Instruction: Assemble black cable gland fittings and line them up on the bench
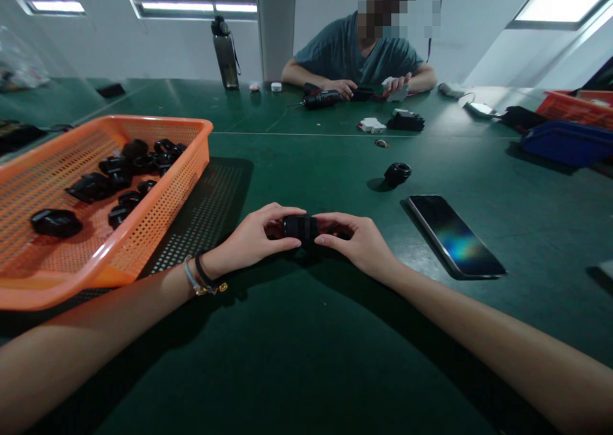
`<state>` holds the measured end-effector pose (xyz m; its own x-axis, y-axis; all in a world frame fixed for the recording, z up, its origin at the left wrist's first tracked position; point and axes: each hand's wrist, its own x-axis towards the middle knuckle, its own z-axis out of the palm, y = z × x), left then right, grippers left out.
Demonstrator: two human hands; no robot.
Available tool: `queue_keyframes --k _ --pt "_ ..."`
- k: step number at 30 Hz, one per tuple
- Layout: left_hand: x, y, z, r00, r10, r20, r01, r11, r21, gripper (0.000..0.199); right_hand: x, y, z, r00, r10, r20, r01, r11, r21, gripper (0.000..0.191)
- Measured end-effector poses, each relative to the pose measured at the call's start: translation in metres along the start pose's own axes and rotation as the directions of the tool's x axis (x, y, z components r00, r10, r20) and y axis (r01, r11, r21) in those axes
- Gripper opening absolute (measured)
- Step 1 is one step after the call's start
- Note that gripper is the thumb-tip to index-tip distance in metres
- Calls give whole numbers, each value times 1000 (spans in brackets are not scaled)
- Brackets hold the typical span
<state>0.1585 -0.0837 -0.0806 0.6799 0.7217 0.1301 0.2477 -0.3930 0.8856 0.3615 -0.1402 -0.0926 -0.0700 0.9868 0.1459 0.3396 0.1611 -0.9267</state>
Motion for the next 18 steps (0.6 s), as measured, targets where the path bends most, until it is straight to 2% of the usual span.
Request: queue_keyframes --k 14,18 --pt "0 -1 1 1000 -7 -2 7 1000 -1 41 0 1 -1 1000 0 20 0 1000 -27 34" --pt "1 -1 0 1000 -17 -2 17 1000 -14 41 0 0 -2 999 -31 12 32 994 -106 36"
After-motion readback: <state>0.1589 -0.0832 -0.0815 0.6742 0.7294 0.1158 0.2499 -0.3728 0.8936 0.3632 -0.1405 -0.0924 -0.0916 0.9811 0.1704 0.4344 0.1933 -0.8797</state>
